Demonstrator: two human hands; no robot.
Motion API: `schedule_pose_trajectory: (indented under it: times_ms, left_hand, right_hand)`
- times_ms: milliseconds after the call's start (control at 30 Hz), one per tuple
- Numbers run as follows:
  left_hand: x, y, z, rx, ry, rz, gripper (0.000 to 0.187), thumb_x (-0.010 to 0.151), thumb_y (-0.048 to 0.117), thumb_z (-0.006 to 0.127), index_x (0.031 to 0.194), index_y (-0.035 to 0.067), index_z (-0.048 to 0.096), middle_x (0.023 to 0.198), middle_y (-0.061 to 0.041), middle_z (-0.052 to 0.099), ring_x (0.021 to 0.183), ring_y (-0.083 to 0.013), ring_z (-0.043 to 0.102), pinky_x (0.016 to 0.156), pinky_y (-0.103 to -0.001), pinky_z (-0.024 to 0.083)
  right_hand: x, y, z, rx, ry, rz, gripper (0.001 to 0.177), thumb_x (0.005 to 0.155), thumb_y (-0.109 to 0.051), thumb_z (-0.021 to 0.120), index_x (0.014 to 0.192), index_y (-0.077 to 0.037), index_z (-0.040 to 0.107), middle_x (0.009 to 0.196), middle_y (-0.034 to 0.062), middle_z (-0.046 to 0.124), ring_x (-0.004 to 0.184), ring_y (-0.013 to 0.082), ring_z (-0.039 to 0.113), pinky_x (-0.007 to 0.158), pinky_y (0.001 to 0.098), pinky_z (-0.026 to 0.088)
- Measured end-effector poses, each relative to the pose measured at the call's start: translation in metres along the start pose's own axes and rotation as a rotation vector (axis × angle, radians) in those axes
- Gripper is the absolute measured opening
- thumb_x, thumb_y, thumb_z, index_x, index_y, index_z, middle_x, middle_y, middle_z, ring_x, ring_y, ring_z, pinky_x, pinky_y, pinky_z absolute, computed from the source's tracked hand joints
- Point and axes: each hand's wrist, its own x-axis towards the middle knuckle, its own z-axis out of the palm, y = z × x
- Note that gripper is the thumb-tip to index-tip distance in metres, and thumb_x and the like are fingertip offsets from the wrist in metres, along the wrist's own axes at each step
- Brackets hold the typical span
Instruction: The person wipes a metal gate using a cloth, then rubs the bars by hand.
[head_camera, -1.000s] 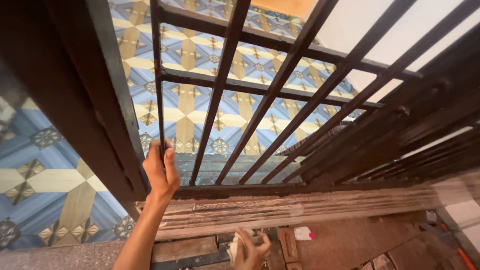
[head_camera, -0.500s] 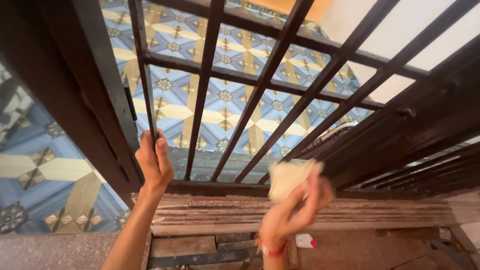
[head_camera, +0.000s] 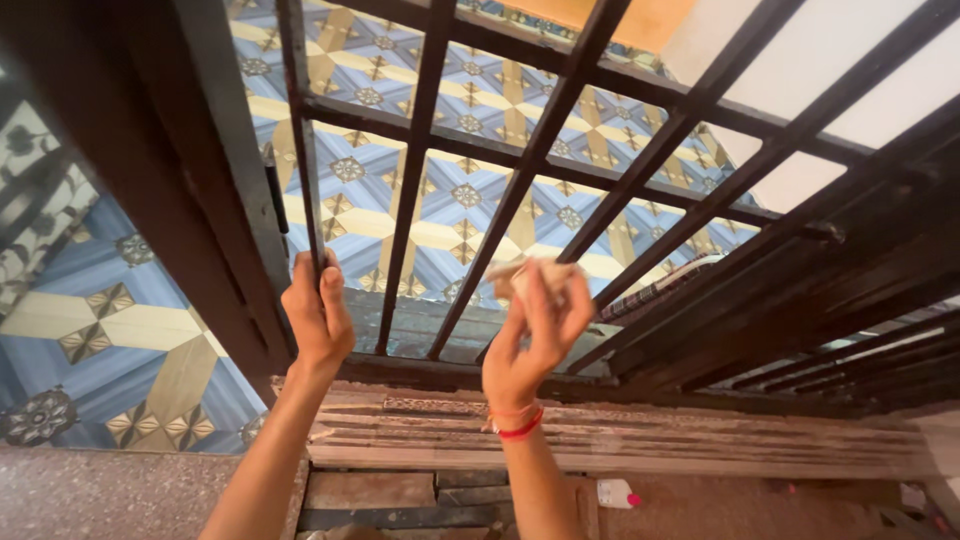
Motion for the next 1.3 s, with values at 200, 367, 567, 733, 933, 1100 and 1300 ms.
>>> schedule_pose_trajectory:
  times_ms: [200,367,567,733,933,1100,1300]
  left_hand:
    - [-0.001,-0.002,0.001,-0.018,-0.001,-0.004,0.041,0.115,0.039,0.044,0.1,0.001,0.052,0.071,-0.004,0.047,0.059,-0.0112,0.042,0.056,-0.029,0.034]
    - [0.0,-0.002,0.0,-0.007,-0.013,-0.003,0.041,0.114,0.039,0.043,0.101,0.002,0.053,0.069,-0.003,0.045,0.059,-0.0112,0.041,0.056,-0.029,0.034]
    - [0.0,0.014,-0.01,0.049,-0.113,-0.151,0.031,0.113,0.029,0.044,0.118,0.001,0.055,0.072,-0.006,0.047,0.065,-0.0162,0.046,0.064,-0.033,0.039]
    - [-0.028,0.051,-0.024,0.241,-0.07,0.219,0.048,0.107,0.007,0.058,0.147,-0.003,0.034,0.136,-0.025,0.043,0.123,-0.0357,0.053,0.108,-0.04,0.048]
    - [-0.101,0.091,-0.058,-0.134,-0.557,-0.31,0.04,0.095,0.017,0.065,0.129,0.0,0.056,0.123,-0.017,0.062,0.119,-0.0253,0.06,0.101,-0.037,0.046]
    - [-0.126,0.083,-0.061,-0.171,-0.607,-0.681,0.027,0.088,0.025,0.076,0.095,0.0,0.07,0.083,-0.008,0.068,0.081,-0.0185,0.065,0.074,-0.033,0.052]
    - [-0.111,0.094,-0.084,0.113,-0.962,-0.684,0.022,0.093,0.026,0.066,0.099,0.005,0.067,0.079,-0.012,0.068,0.071,-0.0279,0.068,0.066,-0.04,0.052]
  right_hand:
    - [-0.071,0.021,-0.018,0.025,-0.226,0.173,0.037,0.098,0.005,0.062,0.133,-0.004,0.069,0.142,0.0156,0.048,0.128,0.0292,0.058,0.104,0.0365,0.05]
    - [-0.099,0.024,-0.041,0.036,-0.351,0.255,0.034,0.099,0.004,0.059,0.128,-0.006,0.071,0.142,0.0152,0.05,0.122,0.0254,0.062,0.099,0.0351,0.054]
    - [-0.115,0.011,-0.06,0.216,-0.33,0.419,0.028,0.104,-0.008,0.058,0.129,-0.006,0.072,0.135,0.0105,0.054,0.119,0.0253,0.061,0.095,0.034,0.059]
    - [-0.11,-0.009,-0.073,0.697,-0.256,1.072,0.039,0.105,-0.019,0.049,0.136,0.0,0.063,0.133,0.0124,0.068,0.122,0.0217,0.064,0.102,0.034,0.051]
    - [-0.119,-0.016,-0.072,1.123,-0.292,1.44,0.043,0.103,-0.022,0.05,0.142,-0.004,0.052,0.128,0.0102,0.065,0.117,0.0212,0.064,0.096,0.0392,0.051]
    - [-0.14,-0.013,-0.064,1.075,-0.298,1.442,0.044,0.1,-0.02,0.052,0.141,-0.003,0.051,0.128,0.0094,0.066,0.118,0.0194,0.064,0.098,0.0374,0.051]
    - [-0.193,0.02,-0.071,0.947,-0.381,1.508,0.045,0.096,-0.02,0.064,0.138,-0.003,0.055,0.115,0.015,0.066,0.103,0.028,0.066,0.083,0.0407,0.052]
